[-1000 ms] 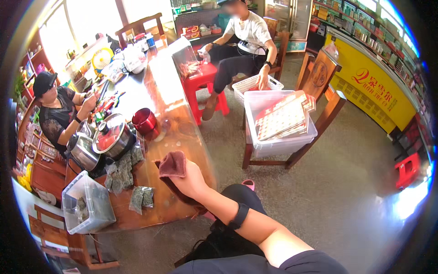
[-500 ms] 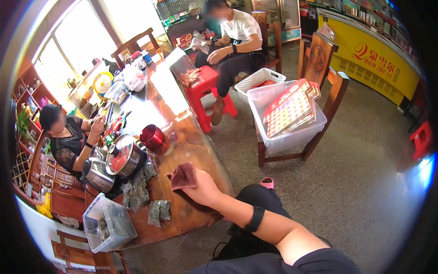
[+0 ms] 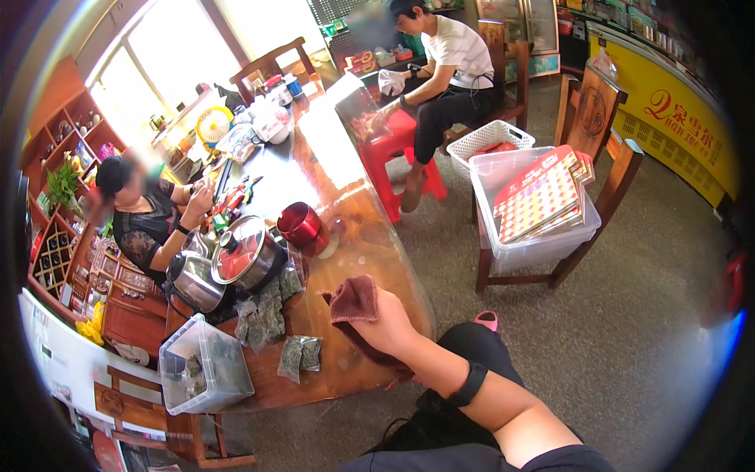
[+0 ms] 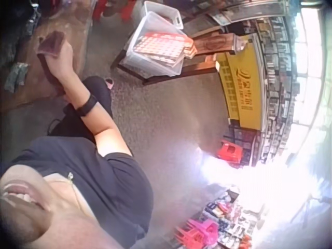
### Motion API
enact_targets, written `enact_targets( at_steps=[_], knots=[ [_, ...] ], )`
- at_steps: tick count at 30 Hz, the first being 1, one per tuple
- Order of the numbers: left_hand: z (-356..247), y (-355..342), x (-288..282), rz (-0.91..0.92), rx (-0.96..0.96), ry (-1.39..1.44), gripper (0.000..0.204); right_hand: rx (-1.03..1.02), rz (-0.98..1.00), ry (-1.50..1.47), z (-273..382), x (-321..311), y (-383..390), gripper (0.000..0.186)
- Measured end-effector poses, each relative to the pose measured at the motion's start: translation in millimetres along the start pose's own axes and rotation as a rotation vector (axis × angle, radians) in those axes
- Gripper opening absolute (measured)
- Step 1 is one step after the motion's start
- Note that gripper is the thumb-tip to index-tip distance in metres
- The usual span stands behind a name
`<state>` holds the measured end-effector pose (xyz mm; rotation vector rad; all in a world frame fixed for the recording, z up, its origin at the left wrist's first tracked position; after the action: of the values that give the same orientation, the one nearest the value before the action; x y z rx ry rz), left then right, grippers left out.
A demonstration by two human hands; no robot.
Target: Cleaning and inspecting individual plastic bags of green tea leaves with a cloth.
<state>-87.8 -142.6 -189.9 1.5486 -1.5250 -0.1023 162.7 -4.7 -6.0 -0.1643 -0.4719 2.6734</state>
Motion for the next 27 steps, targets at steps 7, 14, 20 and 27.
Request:
enact_targets(
  at_steps=[7, 14, 20, 27],
  knots=[
    [-2, -2, -3, 0.008, 0.012, 0.005, 0.051, 0.023, 0.025, 0.029, 1, 0, -2, 0.026],
    [0, -5, -2, 0.024, 0.015, -0.005, 0.053, 0.043, 0.032, 0.084, -6, 1, 0, 0.027],
    [5, -6, -2, 0.024, 0.016, -0.011, 0.055, 0.04, 0.015, 0.005, -5, 2, -1, 0.023],
    [11, -7, -1, 0.03, 0.029, 0.002, 0.057, 0.064, 0.035, 0.028, -8, 5, -1, 0.023]
  ],
)
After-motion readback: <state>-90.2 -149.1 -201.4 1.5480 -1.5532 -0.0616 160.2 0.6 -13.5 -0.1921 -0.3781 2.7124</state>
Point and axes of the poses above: each hand's wrist, its own y-axis away from the middle knuckle, its own x-axis out of the palm, z = x × y, the point moved 10 cm from there along -y, towards the middle knuckle, and after that the axes turned 1 degree about -z, right-handed, at the moved point
